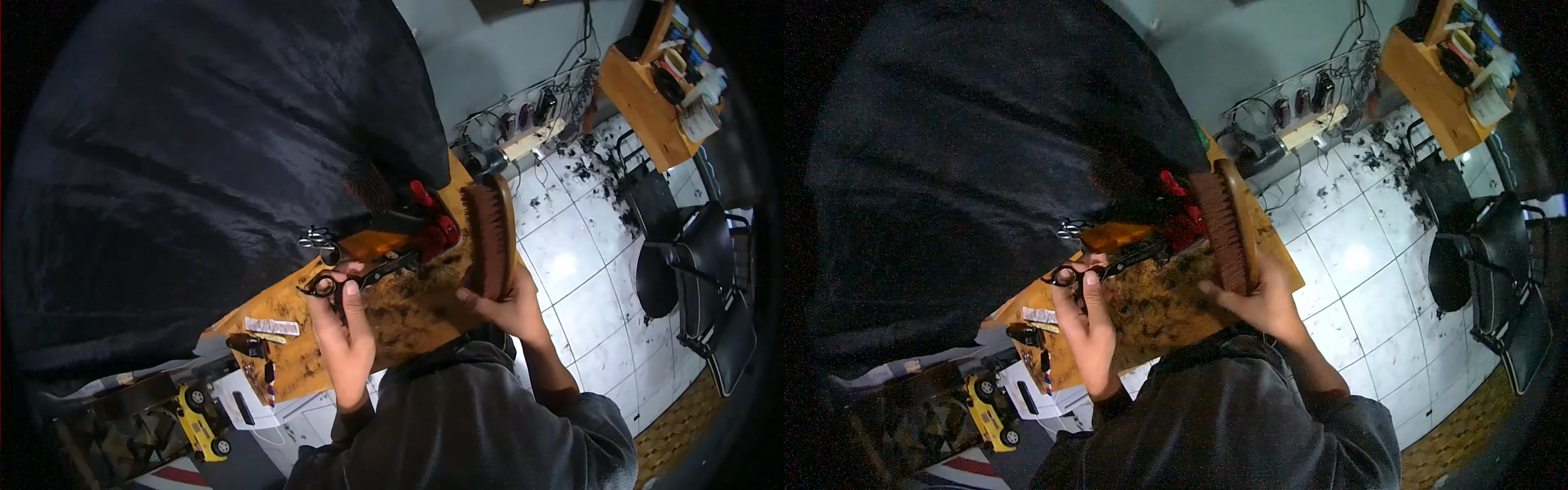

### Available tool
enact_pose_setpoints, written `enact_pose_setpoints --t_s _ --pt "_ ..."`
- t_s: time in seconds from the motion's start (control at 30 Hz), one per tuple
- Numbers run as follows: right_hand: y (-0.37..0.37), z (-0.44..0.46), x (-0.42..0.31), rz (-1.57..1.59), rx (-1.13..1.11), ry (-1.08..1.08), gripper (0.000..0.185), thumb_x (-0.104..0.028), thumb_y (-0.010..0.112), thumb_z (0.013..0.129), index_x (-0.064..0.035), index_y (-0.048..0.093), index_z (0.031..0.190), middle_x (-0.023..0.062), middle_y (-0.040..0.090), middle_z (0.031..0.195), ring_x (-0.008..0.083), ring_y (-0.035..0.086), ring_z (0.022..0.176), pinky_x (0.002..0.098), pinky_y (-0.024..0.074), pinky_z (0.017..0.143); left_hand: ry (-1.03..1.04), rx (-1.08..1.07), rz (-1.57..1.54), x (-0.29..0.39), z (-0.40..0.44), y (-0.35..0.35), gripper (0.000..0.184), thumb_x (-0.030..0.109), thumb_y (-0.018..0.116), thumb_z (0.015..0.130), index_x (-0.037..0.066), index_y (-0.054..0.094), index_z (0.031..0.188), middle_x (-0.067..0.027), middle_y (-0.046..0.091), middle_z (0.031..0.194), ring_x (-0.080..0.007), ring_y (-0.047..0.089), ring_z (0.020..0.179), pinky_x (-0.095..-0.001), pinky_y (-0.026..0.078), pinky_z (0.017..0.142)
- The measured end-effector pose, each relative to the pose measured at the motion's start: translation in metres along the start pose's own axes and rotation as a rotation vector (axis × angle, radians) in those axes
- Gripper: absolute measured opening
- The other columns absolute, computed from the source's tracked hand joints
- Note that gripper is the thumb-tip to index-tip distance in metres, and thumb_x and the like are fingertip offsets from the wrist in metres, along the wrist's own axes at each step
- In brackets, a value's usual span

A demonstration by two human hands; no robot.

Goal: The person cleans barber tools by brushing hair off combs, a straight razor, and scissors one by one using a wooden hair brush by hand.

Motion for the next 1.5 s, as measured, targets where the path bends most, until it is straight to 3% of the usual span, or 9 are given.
enact_pose_setpoints --t_s 0.23,0.33,0.5,0.9,1.07,1.27,1.33,1.37,1.5 --pt "0.011 0.015 0.015 -0.034 -0.083 -0.176 0.054 -0.016 0.078 0.071 0.0026 0.053 0.115 0.0158 0.064 0.095 0.0245 0.064 0.090 0.0340 0.0484 0.081 -0.004 0.013 0.062 -0.023 0.002 0.007 0.023 -0.001 0.049 0.095 0.000 0.041 0.116 -0.0076 0.047 0.103 -0.0151 0.052 0.088 -0.0295 0.045 0.084" --pt "0.018 0.021 0.013 -0.130 -0.075 -0.261 0.052 -0.015 0.078 0.071 0.0020 0.053 0.113 0.0177 0.065 0.092 0.0286 0.067 0.087 0.0350 0.0500 0.078 -0.203 -0.216 -0.189 0.000 0.007 0.004 0.034 -0.005 0.047 0.094 -0.001 0.034 0.125 -0.0103 0.046 0.111 -0.0147 0.053 0.087 -0.0291 0.048 0.081" --pt "0.035 0.025 -0.003 -0.126 -0.068 -0.257 0.048 -0.015 0.079 0.069 0.0003 0.053 0.107 0.0193 0.066 0.090 0.0314 0.069 0.086 0.0354 0.0518 0.072 -0.175 -0.239 -0.262 0.014 0.001 0.008 0.055 -0.007 0.051 0.092 0.000 0.024 0.138 -0.0161 0.048 0.116 -0.0220 0.059 0.107 -0.0307 0.048 0.091" --pt "0.048 0.031 0.017 -0.257 0.012 -0.461 0.044 -0.013 0.078 0.066 -0.0021 0.056 0.103 0.0157 0.064 0.082 0.0343 0.065 0.073 0.0369 0.0507 0.064 -0.094 -0.241 -0.153 0.016 -0.011 0.011 0.099 -0.004 0.077 0.074 0.006 0.012 0.148 -0.0193 0.065 0.112 -0.0168 0.066 0.093 -0.0245 0.052 0.081" --pt "0.040 0.027 -0.010 -0.313 0.082 -0.581 0.046 0.000 0.069 0.077 0.0049 0.049 0.118 0.0133 0.063 0.105 0.0196 0.063 0.098 0.0306 0.0498 0.084 0.113 -0.107 -0.092 -0.010 -0.005 0.004 0.083 0.000 0.082 0.068 0.002 0.034 0.136 -0.0132 0.062 0.107 -0.0166 0.062 0.086 -0.0235 0.049 0.070" --pt "0.036 0.038 0.019 -0.139 0.074 -0.489 0.029 -0.004 0.071 0.074 0.0012 0.062 0.102 0.0116 0.068 0.091 0.0201 0.067 0.081 0.0313 0.0520 0.073 0.133 -0.013 0.103 -0.079 -0.007 0.030 0.082 0.007 0.086 0.063 0.000 0.039 0.131 -0.0104 0.057 0.100 -0.0202 0.059 0.086 -0.0306 0.050 0.070" --pt "0.032 0.038 0.021 -0.198 0.016 -0.486 0.033 0.004 0.070 0.078 0.0038 0.058 0.108 0.0121 0.067 0.101 0.0189 0.064 0.093 0.0315 0.0511 0.082 0.094 -0.073 0.087 -0.077 -0.006 0.041 0.084 0.008 0.085 0.064 -0.001 0.038 0.133 -0.0115 0.058 0.098 -0.0212 0.059 0.087 -0.0336 0.051 0.074" --pt "0.031 0.038 0.020 -0.234 0.001 -0.492 0.034 0.006 0.070 0.079 0.0046 0.057 0.110 0.0120 0.066 0.104 0.0182 0.064 0.097 0.0314 0.0508 0.085 0.034 -0.072 0.126 -0.073 -0.005 0.043 0.060 0.005 0.081 0.070 -0.001 0.047 0.120 -0.0153 0.061 0.107 -0.0216 0.062 0.098 -0.0352 0.052 0.082" --pt "0.031 0.034 -0.004 -0.318 0.111 -0.513 0.029 0.004 0.073 0.077 0.0039 0.063 0.104 0.0094 0.069 0.100 0.0156 0.065 0.093 0.0295 0.0503 0.083 0.088 0.055 0.102 -0.094 -0.003 0.050 0.053 0.009 0.081 0.070 -0.004 0.052 0.113 -0.0157 0.061 0.104 -0.0258 0.063 0.093 -0.0352 0.052 0.078"
Point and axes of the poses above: each hand's wrist, its own z-axis towards the middle knuckle, its own y-axis out of the palm, x = y × z, the point moved 2 cm from there along z, towards the middle knuckle
